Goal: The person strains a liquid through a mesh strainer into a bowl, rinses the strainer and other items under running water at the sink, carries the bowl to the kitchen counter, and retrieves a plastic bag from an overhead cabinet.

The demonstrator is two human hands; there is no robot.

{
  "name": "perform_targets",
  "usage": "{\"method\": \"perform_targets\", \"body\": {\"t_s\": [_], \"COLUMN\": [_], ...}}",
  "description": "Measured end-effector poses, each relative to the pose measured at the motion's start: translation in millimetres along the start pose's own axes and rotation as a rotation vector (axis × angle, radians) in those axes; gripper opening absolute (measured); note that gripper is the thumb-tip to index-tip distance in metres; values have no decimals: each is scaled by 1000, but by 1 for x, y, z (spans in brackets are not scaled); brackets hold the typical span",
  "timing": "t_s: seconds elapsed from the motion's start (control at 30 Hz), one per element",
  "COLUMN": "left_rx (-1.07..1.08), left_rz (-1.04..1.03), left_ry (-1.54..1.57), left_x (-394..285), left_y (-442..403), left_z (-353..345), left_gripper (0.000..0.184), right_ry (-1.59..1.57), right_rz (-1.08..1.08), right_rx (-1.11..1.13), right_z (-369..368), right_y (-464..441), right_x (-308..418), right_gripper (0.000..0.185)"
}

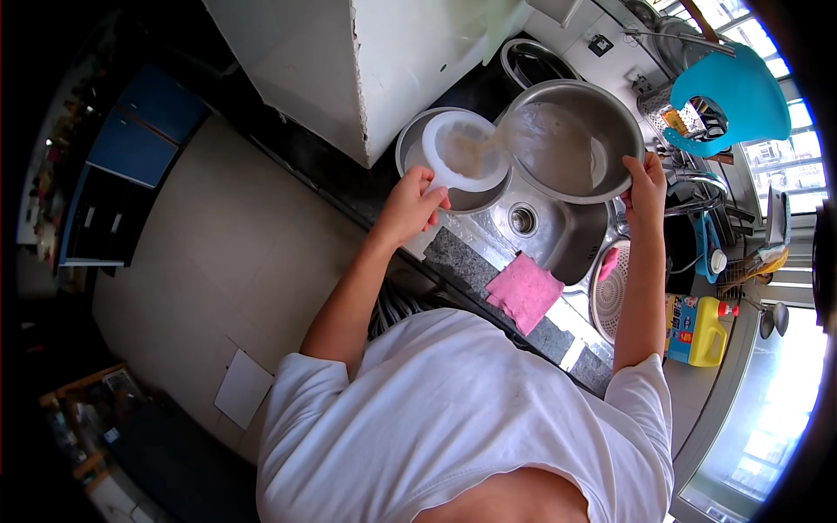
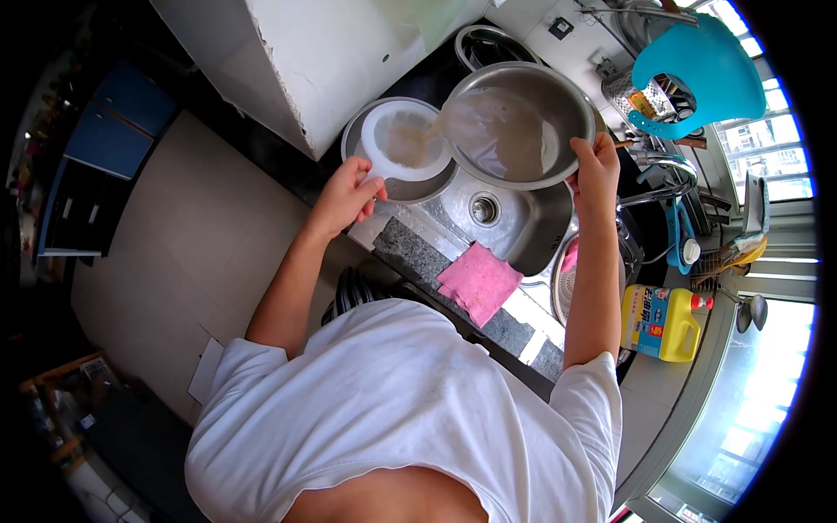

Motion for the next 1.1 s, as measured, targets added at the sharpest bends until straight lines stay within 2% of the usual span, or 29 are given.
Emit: {"method": "perform_targets", "body": {"t_s": [0.4,0.6,1.1], "left_rx": [-64,-89,-79], "left_rz": [-119,-220,-32], "left_ry": [-98,-19,395], "left_x": [-1,9,32], "left_y": [-10,-17,-18], "left_z": [1,3,-12], "left_gripper": [21,19,14], "right_ry": [16,15,6], "right_rz": [1,-3,13], "right_rx": [-2,0,39], "right_z": [0,0,-3], "right_y": [-1,-1,6], "right_x": [-1,-2,12], "right_gripper": [18,17,16]}}
Point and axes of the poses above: each hand's wrist, its own y-axis away from the middle knuckle, its own z-axis out of the back of the hand, x = y × z, the point moved 8 cm from there along -y, towards the middle knuckle, and after that the axes turned 6 degrees about y, right-handed, at the moved point
